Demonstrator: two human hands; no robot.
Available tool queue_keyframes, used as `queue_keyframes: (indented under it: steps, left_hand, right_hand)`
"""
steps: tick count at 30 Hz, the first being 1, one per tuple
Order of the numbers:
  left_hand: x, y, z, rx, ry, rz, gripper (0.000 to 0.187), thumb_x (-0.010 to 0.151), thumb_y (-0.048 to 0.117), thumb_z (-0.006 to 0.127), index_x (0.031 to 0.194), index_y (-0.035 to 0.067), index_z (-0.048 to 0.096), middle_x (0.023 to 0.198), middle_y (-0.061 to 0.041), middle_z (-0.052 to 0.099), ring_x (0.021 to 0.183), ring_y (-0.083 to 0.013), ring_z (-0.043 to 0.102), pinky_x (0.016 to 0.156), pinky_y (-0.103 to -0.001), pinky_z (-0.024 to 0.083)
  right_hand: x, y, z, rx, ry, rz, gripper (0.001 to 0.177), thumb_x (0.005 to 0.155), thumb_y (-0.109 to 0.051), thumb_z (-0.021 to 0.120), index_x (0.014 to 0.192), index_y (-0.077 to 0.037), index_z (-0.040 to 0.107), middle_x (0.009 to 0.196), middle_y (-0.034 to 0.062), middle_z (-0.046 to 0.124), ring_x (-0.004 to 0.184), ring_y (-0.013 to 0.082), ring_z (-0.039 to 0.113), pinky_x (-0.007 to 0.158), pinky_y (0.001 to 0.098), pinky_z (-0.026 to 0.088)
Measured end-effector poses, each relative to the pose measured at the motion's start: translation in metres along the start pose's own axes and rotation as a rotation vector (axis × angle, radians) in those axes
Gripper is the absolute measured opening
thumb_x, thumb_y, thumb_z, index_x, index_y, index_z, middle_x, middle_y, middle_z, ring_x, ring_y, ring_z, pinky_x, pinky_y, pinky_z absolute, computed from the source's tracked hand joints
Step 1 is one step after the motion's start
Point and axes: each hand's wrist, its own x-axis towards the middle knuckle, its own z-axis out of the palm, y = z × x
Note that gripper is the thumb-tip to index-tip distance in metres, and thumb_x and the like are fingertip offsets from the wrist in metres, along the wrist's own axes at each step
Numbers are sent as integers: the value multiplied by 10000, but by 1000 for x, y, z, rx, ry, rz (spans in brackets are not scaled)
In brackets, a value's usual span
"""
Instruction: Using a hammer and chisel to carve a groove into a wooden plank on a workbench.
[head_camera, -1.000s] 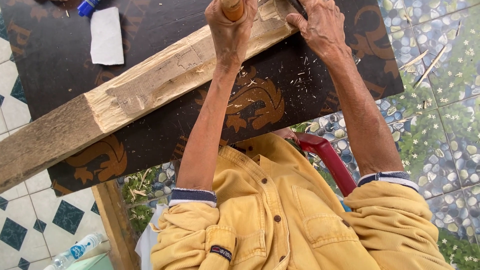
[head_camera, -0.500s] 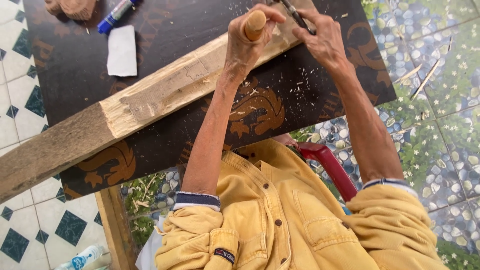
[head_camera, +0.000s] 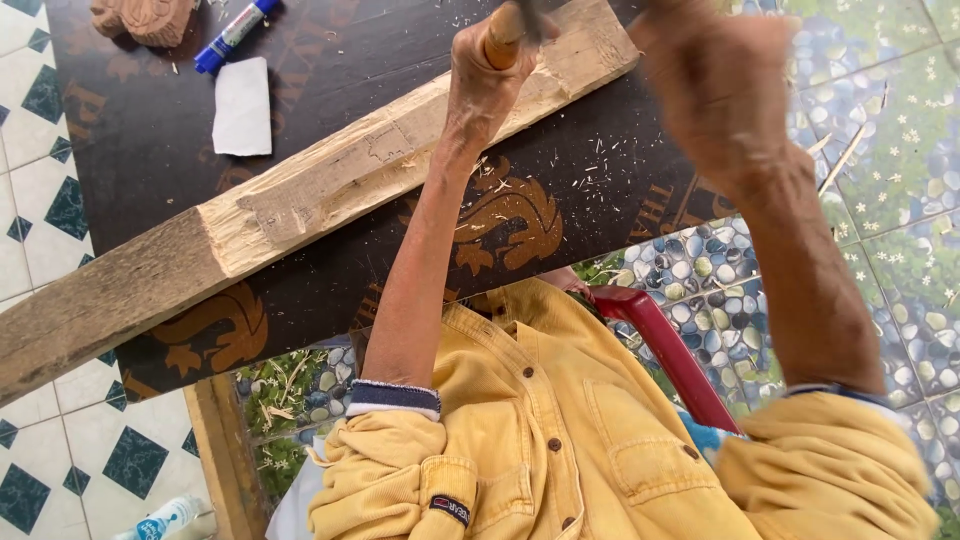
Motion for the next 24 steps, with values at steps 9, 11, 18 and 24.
queue_keyframes:
  steps: [9, 11, 18, 24]
  left_hand:
    - [-1, -18, -11, 113, 79, -138, 169, 957, -4, 702, 1087, 98, 740, 993, -69, 850, 570, -67, 695, 415, -112, 602]
    - [4, -17, -19, -35, 164, -88, 182, 973, -57, 664, 1002, 83, 778, 985, -84, 831, 593, -93, 733, 421, -128, 592]
    - [4, -32, -30, -193, 255, -138, 161, 983, -56, 663, 1017, 66, 763, 1013, -92, 815, 486, -67, 579, 356, -166, 486]
    - [-3, -77, -51, -179, 336, -420, 182, 990, 236, 675, 869, 107, 721, 521, 14, 593, 388, -95, 467, 333, -237, 404]
  right_hand:
    - [-2, 21, 40, 19, -429, 198, 572, 1221, -384, 395, 1498, 77, 588, 734, 76, 584, 459, 113, 466, 346, 250, 389]
    - [3, 50, 63, 21, -280, 206, 652, 1184, -557, 429, 1530, -14, 532, 1343, 323, 692, 1000, 420, 755, 742, 507, 592]
    - [-10, 142, 107, -292, -461, 455, 402, 994, -294, 760, 1375, -178, 711, 1204, 152, 764, 1044, 448, 629, 740, 604, 480]
    - [-17, 167, 121, -398, -732, 405, 571, 1028, -359, 808, 1523, -153, 613, 1138, 156, 690, 965, 318, 622, 819, 461, 546]
